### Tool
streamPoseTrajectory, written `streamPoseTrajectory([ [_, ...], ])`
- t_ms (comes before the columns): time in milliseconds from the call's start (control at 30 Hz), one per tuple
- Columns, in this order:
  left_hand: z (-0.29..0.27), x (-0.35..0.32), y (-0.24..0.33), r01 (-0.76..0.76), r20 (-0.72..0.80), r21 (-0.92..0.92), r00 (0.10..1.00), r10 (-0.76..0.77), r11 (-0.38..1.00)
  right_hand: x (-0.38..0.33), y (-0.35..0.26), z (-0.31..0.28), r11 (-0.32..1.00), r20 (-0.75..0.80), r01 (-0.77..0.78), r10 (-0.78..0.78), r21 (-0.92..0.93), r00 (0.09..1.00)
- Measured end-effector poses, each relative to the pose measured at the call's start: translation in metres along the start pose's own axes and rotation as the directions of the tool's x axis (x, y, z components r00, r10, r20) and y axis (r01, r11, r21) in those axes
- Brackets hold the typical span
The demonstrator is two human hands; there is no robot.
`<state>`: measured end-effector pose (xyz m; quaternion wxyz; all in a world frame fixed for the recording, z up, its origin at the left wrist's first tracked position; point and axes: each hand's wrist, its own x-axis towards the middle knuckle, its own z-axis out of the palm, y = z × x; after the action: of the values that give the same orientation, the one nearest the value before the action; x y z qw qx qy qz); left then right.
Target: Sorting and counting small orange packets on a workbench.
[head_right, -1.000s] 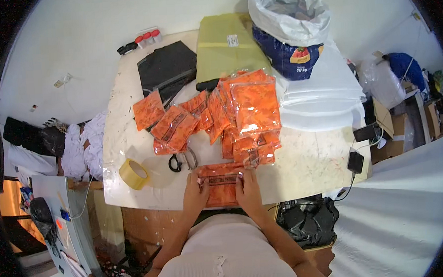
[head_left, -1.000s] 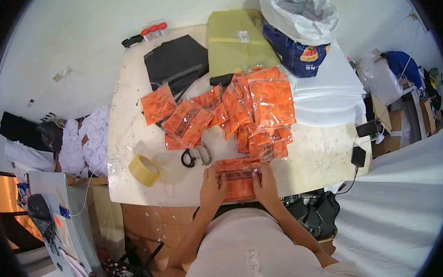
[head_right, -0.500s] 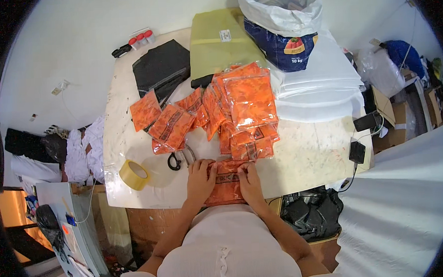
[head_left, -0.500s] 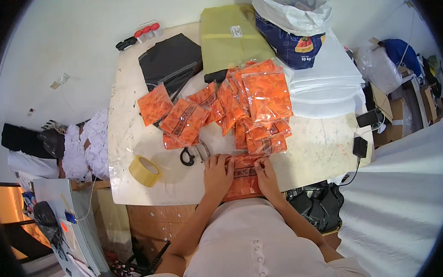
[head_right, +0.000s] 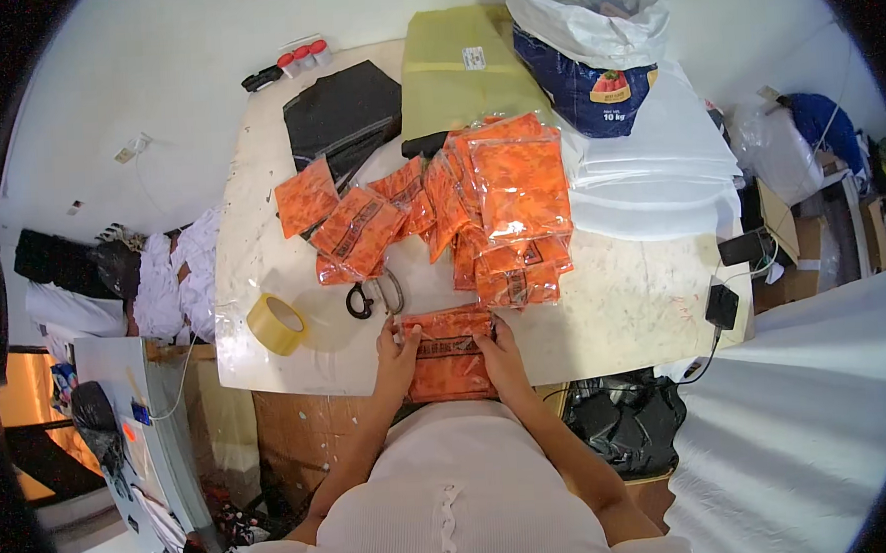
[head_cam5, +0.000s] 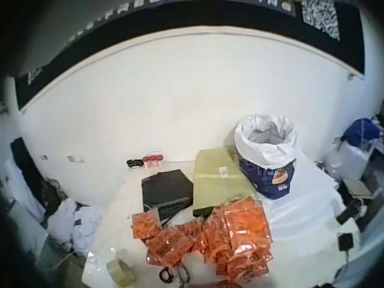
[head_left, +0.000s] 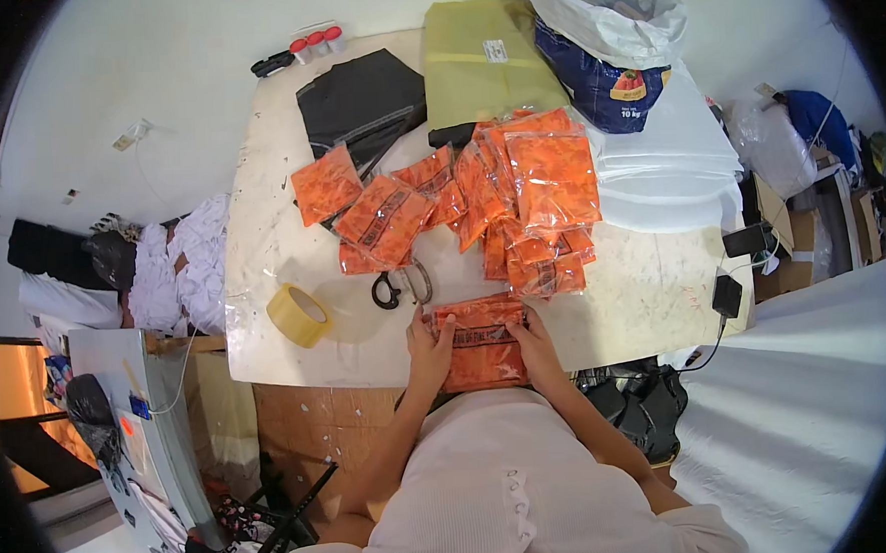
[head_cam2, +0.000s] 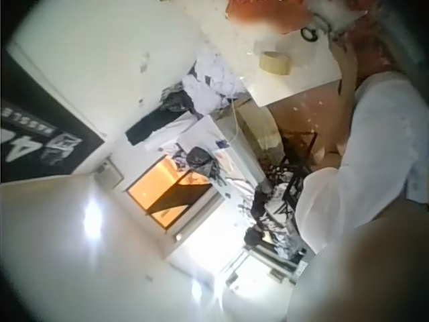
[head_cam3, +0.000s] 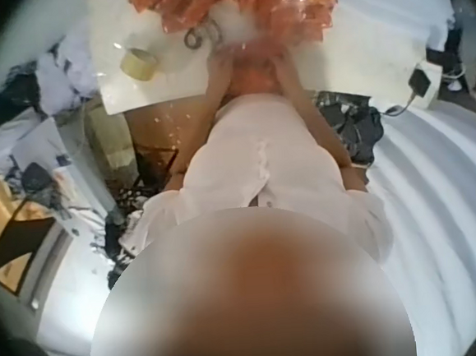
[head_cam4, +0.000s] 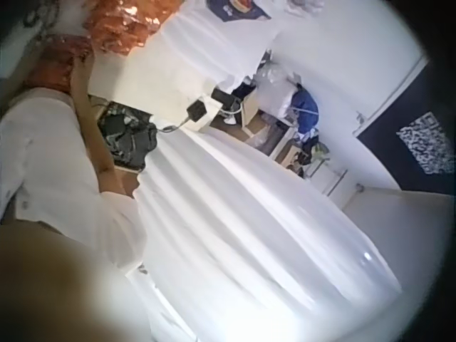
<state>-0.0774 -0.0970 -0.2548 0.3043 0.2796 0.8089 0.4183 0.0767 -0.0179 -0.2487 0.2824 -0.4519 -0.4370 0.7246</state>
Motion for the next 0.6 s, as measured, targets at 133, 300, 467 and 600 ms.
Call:
streamPoseTrajectory([
  [133,-0.014,-0.012,0.018,0.214,0.118,-0.205,0.974,-0.193,0.955,-0.005,-0.019,0.011,0.966,0.072,-0.130,0.117,0.223,0.991],
  [300,-0.012,-0.013,0.001,0.170,0.208,-0.385,0.974,-0.095,0.907,-0.006,-0.014,0.007,0.964,0.213,-0.201,0.162,0.175,0.963],
  [467,-0.010,-0.012,-0.011,-0.306,0.045,-0.586,0.912,0.407,0.751,-0.002,-0.009,-0.003,0.981,0.253,0.194,-0.193,0.021,0.948],
  [600,-0.013,0.006,-0.026,-0.572,0.000,-0.525,0.740,0.672,0.631,0.004,0.001,-0.009,0.641,0.400,0.752,-0.655,-0.156,0.641],
])
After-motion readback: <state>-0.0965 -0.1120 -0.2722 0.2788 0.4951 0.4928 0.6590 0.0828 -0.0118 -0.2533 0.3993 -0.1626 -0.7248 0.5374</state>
